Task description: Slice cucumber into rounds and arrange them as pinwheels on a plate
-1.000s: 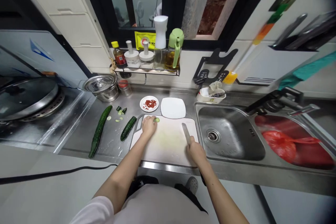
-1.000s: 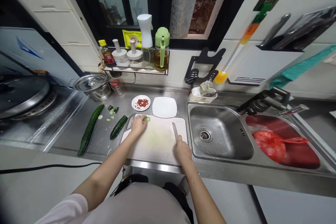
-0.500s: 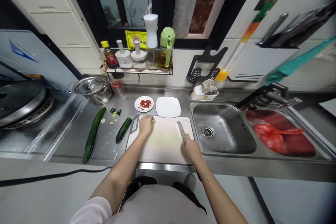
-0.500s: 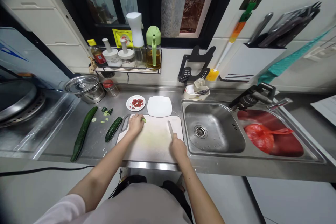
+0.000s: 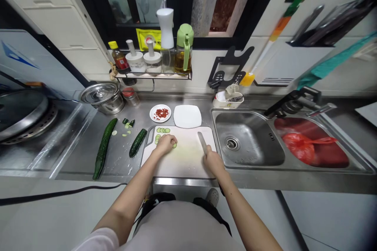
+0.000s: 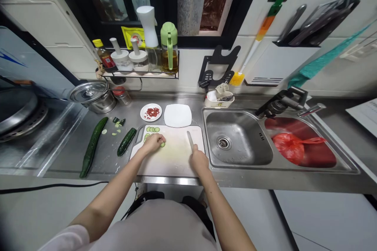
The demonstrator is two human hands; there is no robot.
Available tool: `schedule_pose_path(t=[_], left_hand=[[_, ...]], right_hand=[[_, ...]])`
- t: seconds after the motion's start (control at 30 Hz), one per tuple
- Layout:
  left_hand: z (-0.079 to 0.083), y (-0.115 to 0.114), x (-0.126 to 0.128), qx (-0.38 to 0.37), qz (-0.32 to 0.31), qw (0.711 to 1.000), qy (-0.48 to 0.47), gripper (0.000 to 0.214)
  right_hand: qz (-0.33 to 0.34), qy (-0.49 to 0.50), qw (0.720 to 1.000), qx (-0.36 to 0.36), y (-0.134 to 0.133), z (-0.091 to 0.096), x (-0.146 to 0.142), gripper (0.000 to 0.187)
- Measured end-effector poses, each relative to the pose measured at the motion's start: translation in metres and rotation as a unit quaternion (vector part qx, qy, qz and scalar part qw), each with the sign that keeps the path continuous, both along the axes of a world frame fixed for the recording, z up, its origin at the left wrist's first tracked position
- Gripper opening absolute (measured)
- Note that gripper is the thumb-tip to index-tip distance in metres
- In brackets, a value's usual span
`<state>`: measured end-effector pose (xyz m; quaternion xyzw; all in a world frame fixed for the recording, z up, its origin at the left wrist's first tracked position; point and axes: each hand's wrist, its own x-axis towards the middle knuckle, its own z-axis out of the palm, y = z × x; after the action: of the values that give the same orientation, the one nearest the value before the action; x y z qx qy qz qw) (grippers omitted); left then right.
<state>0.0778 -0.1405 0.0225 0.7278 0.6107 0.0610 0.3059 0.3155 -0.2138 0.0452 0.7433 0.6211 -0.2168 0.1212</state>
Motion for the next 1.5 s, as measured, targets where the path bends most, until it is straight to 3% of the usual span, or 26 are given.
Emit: schedule_pose_path(t=[0.13,0.27,0.33,0.5,0.6,0.8,0.97,1.5], left_hand=[[0.003,0.002,0.009,0.041,-0.182,0.981,0.057,0.023],[0.002,0.003,0.014,0.059,-0.247,0.966,0.045,0.025],[0.000,0.000,0.011,0.072,-0.206,0.976,0.021,0.026],[-0.008,-0.018,-0.003,0.086,0.051,0.995,0.005,0.025],[-0.012,-0.029,-0.007,0.051,0.111,0.992,0.019,0.019],[-0.016,-0.036,0.003,0.029,0.118,0.992,0.038,0.017],[-0.018,-0.035,0.011,0.018,0.117,0.992,0.046,0.017],[-0.021,-0.033,0.011,0.013,0.118,0.992,0.038,0.017]], right_hand=[[-0.001,0.000,1.000,-0.005,0.000,0.001,0.000,0.037],[-0.006,0.002,1.000,-0.015,0.001,0.003,-0.001,0.038],[-0.004,0.001,1.000,-0.015,0.002,0.004,-0.001,0.038],[0.020,-0.006,1.000,-0.012,-0.002,0.009,0.001,0.034],[0.071,-0.009,0.997,-0.008,-0.011,0.013,-0.002,0.032],[0.191,0.004,0.981,-0.023,-0.025,0.024,-0.019,0.032],[0.246,0.000,0.969,-0.027,-0.027,0.026,-0.027,0.032],[0.246,-0.001,0.968,-0.037,-0.027,0.021,-0.032,0.032]])
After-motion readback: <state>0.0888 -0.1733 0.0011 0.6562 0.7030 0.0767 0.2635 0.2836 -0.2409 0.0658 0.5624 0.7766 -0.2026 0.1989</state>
